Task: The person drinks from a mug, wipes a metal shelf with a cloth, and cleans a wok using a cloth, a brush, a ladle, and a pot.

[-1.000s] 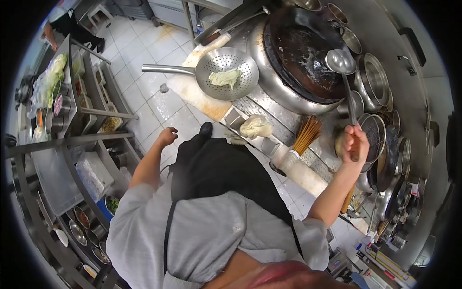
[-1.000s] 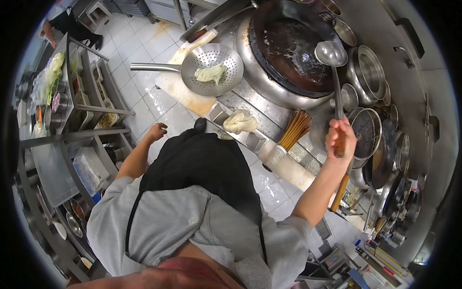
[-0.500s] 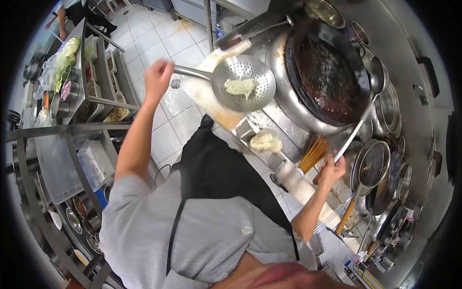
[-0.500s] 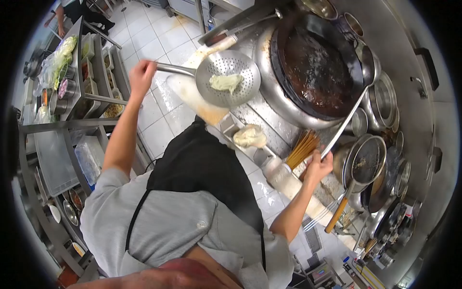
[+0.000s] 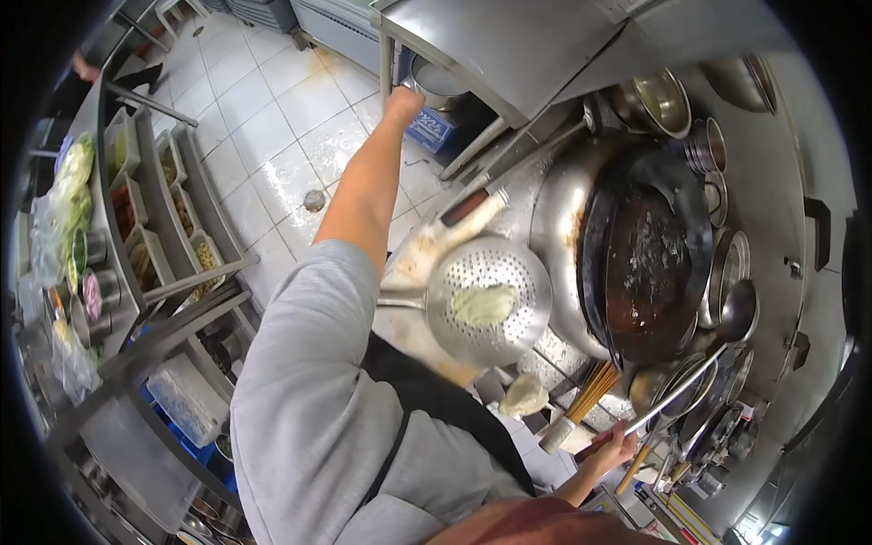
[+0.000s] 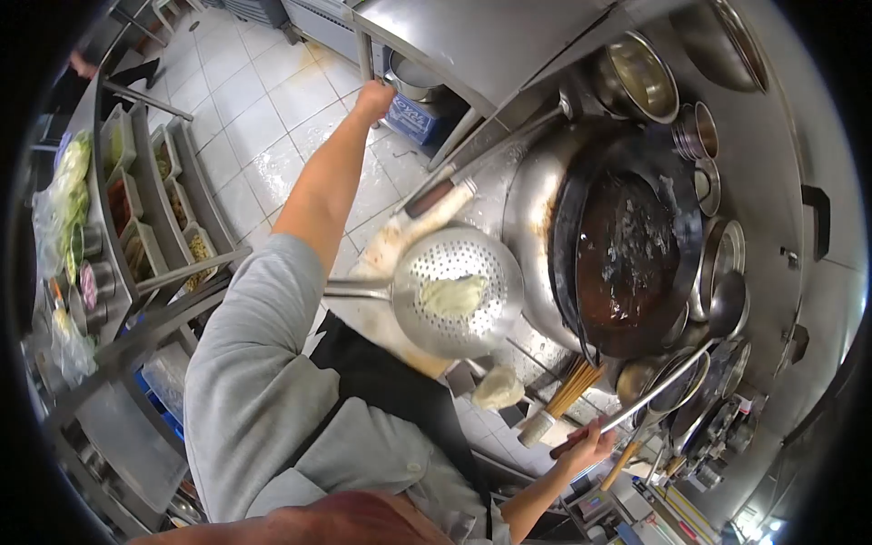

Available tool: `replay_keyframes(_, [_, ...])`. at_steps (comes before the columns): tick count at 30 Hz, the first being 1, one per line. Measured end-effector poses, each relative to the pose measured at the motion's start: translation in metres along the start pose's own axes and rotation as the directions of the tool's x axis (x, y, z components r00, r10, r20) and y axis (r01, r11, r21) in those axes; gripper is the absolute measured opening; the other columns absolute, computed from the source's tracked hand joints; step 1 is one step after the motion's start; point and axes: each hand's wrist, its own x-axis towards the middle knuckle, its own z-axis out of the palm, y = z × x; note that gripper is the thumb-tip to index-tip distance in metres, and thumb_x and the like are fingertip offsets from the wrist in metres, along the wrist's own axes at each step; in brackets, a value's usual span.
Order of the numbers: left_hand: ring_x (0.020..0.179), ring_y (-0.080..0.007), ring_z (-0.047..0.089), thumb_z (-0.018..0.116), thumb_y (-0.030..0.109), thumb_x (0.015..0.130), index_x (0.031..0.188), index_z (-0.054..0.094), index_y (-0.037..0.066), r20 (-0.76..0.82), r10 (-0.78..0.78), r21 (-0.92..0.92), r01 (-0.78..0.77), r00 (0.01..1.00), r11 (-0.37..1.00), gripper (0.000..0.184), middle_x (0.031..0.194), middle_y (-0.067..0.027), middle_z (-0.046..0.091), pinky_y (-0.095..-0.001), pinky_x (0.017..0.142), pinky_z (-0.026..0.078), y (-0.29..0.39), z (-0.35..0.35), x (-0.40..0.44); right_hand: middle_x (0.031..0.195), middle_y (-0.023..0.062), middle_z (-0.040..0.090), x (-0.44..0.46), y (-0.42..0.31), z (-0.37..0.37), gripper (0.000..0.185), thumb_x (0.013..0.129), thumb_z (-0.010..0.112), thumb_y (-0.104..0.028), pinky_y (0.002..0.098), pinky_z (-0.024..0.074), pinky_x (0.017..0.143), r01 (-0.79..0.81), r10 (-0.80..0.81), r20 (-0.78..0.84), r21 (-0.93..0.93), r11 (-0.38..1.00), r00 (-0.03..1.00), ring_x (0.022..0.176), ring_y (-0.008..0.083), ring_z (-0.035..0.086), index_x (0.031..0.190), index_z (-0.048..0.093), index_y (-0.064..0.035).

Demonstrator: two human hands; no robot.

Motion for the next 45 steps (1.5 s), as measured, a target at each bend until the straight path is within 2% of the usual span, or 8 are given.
replay_keyframes(10, [0.067, -0.0321, 0.069, 0.066, 0.023, 0.082, 0.095, 0.065, -0.01, 0.11, -0.151, -0.327, 0.18, 0.982, 0.928, 0.035, 0.085, -0.0208, 0.069, -0.0372, 0.056, 0.055, -0.014, 0.073, 0.069, 0.053, 0.0015, 0.048, -0.05, -0.023, 0.024, 0.006, 0.084, 0.056, -0.007, 0.0223, 0.0363, 0.032, -0.133, 0.115, -0.23, -0.065, 0.989, 0.966, 0.036, 0.0105, 0.046, 0.079, 0.054, -0.0035])
replay_keyframes(18, [0.062, -0.0247, 0.07, 0.066, 0.016, 0.079, 0.084, 0.066, -0.006, -0.2, -0.16, -0.165, 0.128, 0.967, 0.978, 0.023, 0.076, -0.018, 0.068, -0.0367, 0.056, 0.056, -0.04, 0.103, 0.114, 0.058, 0.0009, 0.049, -0.059, -0.01, 0.02, 0.003, 0.085, 0.056, -0.007, 0.022, 0.0365, 0.032, -0.182, 0.155, -0.256, -0.082, 0.98, 0.954, 0.038, 0.0088, 0.046, 0.083, 0.055, -0.0057])
replay_keyframes(23, [0.094, -0.0368, 0.067, 0.068, 0.019, 0.071, 0.084, 0.07, -0.003, -0.202, -0.202, -0.027, 0.2, 0.958, 0.979, 0.026, 0.095, -0.0246, 0.068, -0.0408, 0.084, 0.052, -0.024, 0.045, 0.058, 0.057, 0.0015, 0.049, -0.046, -0.004, 0.019, 0.005, 0.083, 0.056, -0.006, 0.0229, 0.0374, 0.033, -0.162, 0.145, -0.252, -0.048, 0.986, 0.957, 0.038, 0.0099, 0.046, 0.085, 0.056, -0.0016])
replay_keyframes(30, [0.059, -0.0286, 0.068, 0.056, 0.021, 0.071, 0.068, 0.07, -0.002, -0.146, -0.028, 0.045, 0.035, 0.989, 0.998, 0.027, 0.06, -0.015, 0.067, -0.0342, 0.065, 0.054, -0.04, -0.043, -0.001, 0.057, -0.0016, 0.045, -0.025, 0.04, -0.013, 0.016, 0.087, 0.061, -0.012, 0.0243, 0.0366, 0.034, -0.096, 0.103, -0.152, 0.053, 0.994, 0.983, 0.04, 0.0083, 0.044, 0.076, 0.05, -0.0082])
replay_keyframes(31, [0.059, -0.0255, 0.069, 0.055, 0.02, 0.07, 0.064, 0.069, -0.001, -0.088, 0.039, 0.177, -0.023, 0.995, 0.984, 0.026, 0.06, -0.0153, 0.067, -0.035, 0.06, 0.054, -0.05, -0.057, 0.001, 0.057, -0.002, 0.045, -0.025, 0.043, -0.019, 0.018, 0.087, 0.061, -0.011, 0.0243, 0.0361, 0.034, -0.143, 0.158, -0.123, 0.123, 0.982, 0.98, 0.04, 0.008, 0.043, 0.074, 0.048, -0.0093])
replay_keyframes(33, [0.059, -0.0264, 0.069, 0.056, 0.011, 0.069, 0.067, 0.064, -0.01, 0.024, 0.015, -0.107, -0.013, 1.0, 0.994, 0.023, 0.064, -0.0168, 0.067, -0.0325, 0.055, 0.056, -0.025, -0.098, -0.06, 0.058, -0.0017, 0.045, -0.023, 0.055, -0.035, 0.016, 0.087, 0.062, -0.011, 0.024, 0.0359, 0.034, -0.17, 0.192, -0.093, 0.203, 0.964, 0.977, 0.04, 0.0082, 0.043, 0.077, 0.049, -0.0088])
replay_keyframes(38, [0.062, -0.0332, 0.065, 0.058, -0.001, 0.071, 0.078, 0.057, -0.018, -0.023, -0.014, -0.262, 0.007, 1.0, 0.965, 0.019, 0.079, -0.0233, 0.062, -0.0385, 0.053, 0.061, -0.026, -0.177, -0.133, 0.063, 0.0026, 0.051, -0.027, 0.112, -0.085, 0.016, 0.086, 0.059, -0.006, 0.024, 0.041, 0.037, -0.16, 0.166, 0.01, 0.322, 0.933, 0.986, 0.044, 0.011, 0.048, 0.1, 0.058, 0.001])
replay_keyframes(45, [0.063, -0.0353, 0.066, 0.055, -0.006, 0.073, 0.084, 0.054, -0.021, -0.255, 0.035, -0.305, -0.114, 0.966, 0.945, 0.019, 0.079, -0.0252, 0.062, -0.0368, 0.054, 0.062, 0.013, -0.268, -0.318, 0.06, 0.0041, 0.051, -0.05, 0.176, -0.136, 0.011, 0.086, 0.057, -0.005, 0.0252, 0.0408, 0.035, -0.204, 0.161, 0.142, 0.38, 0.902, 0.977, 0.04, 0.0117, 0.047, 0.096, 0.059, 0.0006])
